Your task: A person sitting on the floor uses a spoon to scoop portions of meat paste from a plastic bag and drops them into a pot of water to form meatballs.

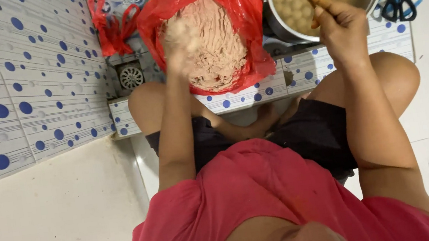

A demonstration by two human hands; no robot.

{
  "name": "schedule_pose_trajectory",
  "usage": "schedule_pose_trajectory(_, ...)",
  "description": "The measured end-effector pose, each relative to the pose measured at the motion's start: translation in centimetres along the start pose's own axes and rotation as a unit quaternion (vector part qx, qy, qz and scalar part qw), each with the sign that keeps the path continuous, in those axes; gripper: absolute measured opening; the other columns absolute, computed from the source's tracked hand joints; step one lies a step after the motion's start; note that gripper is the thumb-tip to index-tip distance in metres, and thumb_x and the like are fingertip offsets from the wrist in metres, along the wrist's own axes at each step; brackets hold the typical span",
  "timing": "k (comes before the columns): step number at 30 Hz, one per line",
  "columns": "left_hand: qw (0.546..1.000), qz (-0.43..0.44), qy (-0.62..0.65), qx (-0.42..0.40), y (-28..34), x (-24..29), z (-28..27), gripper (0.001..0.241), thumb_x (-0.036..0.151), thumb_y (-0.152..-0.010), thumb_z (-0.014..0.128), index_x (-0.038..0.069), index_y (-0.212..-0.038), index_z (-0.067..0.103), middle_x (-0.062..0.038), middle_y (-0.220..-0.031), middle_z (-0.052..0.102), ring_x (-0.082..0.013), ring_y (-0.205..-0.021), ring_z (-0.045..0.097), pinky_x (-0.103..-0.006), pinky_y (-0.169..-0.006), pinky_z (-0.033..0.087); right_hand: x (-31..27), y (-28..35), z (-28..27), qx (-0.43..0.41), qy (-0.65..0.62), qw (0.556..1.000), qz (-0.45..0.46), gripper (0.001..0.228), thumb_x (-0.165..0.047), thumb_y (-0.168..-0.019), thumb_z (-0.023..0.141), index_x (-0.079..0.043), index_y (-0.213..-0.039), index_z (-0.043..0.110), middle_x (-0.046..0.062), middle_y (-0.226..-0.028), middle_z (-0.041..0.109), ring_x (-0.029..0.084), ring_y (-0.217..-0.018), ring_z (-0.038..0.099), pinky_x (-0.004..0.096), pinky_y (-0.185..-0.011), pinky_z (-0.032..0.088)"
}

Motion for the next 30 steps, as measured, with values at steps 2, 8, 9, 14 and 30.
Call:
schedule_pose_trajectory(2, 0.911, -0.085, -0.223, 0.336, 1.6, -1.1, 0.0, 0.033, 0.002, -0.087, 0.08, 0.005, -0.117, 0.068, -0.017, -0.119, 0.068, -0.0107, -0.064, 0.066, -0.0192, -0.047, 0.058, 0.2, 0.3, 1.1, -0.025, -0.048, 0.996, 0.067, 0.027, -0.007, -0.112, 0.06, -0.005, -0.136, 0.07, -0.002, -0.08, 0.061, 0.004, -0.055, 0.037, 0.02, -0.048, 0.029)
schedule_pose_trajectory(8, 0.835, -0.219, -0.37, 0.344, 4.1, -6.5, -3.5, 0.043, 0.008, -0.086, 0.08, 0.008, -0.126, 0.065, -0.006, -0.105, 0.073, -0.0174, -0.091, 0.075, -0.0271, -0.069, 0.068, 1.5, 0.4, 3.8, -0.059, -0.057, 0.99, 0.116, 0.027, -0.009, -0.109, 0.06, -0.006, -0.135, 0.07, 0.0, -0.077, 0.059, 0.004, -0.051, 0.035, 0.019, -0.045, 0.029)
schedule_pose_trajectory(9, 0.835, -0.219, -0.367, 0.348, 4.2, -6.5, -3.4, 0.043, 0.008, -0.086, 0.08, 0.008, -0.126, 0.065, -0.006, -0.105, 0.073, -0.0174, -0.091, 0.075, -0.0271, -0.069, 0.068, 1.8, 0.4, 4.3, -0.063, -0.055, 0.99, 0.118, 0.027, -0.009, -0.109, 0.06, -0.006, -0.135, 0.07, 0.0, -0.077, 0.059, 0.004, -0.051, 0.035, 0.019, -0.045, 0.029)
schedule_pose_trajectory(14, 0.754, -0.289, -0.563, 0.176, 2.6, -3.5, 2.4, 0.052, 0.048, -0.08, 0.081, 0.009, -0.106, 0.058, -0.005, -0.096, 0.071, -0.0207, -0.096, 0.071, -0.033, -0.088, 0.059, 2.0, 0.3, 5.8, -0.075, -0.072, 0.984, 0.144, 0.03, -0.009, -0.109, 0.058, -0.007, -0.137, 0.068, 0.001, -0.077, 0.056, 0.003, -0.053, 0.034, 0.018, -0.045, 0.025)
schedule_pose_trajectory(30, 0.876, -0.042, -0.364, 0.314, 1.4, -1.5, -4.5, 0.023, 0.033, -0.088, 0.076, 0.012, -0.096, 0.077, -0.003, -0.098, 0.075, -0.0221, -0.099, 0.071, -0.0425, -0.098, 0.055, 0.4, 0.4, 6.1, -0.091, -0.118, 0.979, 0.137, 0.033, -0.009, -0.112, 0.056, -0.002, -0.143, 0.063, 0.003, -0.079, 0.054, 0.003, -0.053, 0.031, 0.017, -0.048, 0.023)
Point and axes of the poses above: each hand's wrist, its own y-axis away from the middle knuckle, its own z-axis out of the palm, x = y × z, the point moved 4 cm from there along -y, towards the middle knuckle
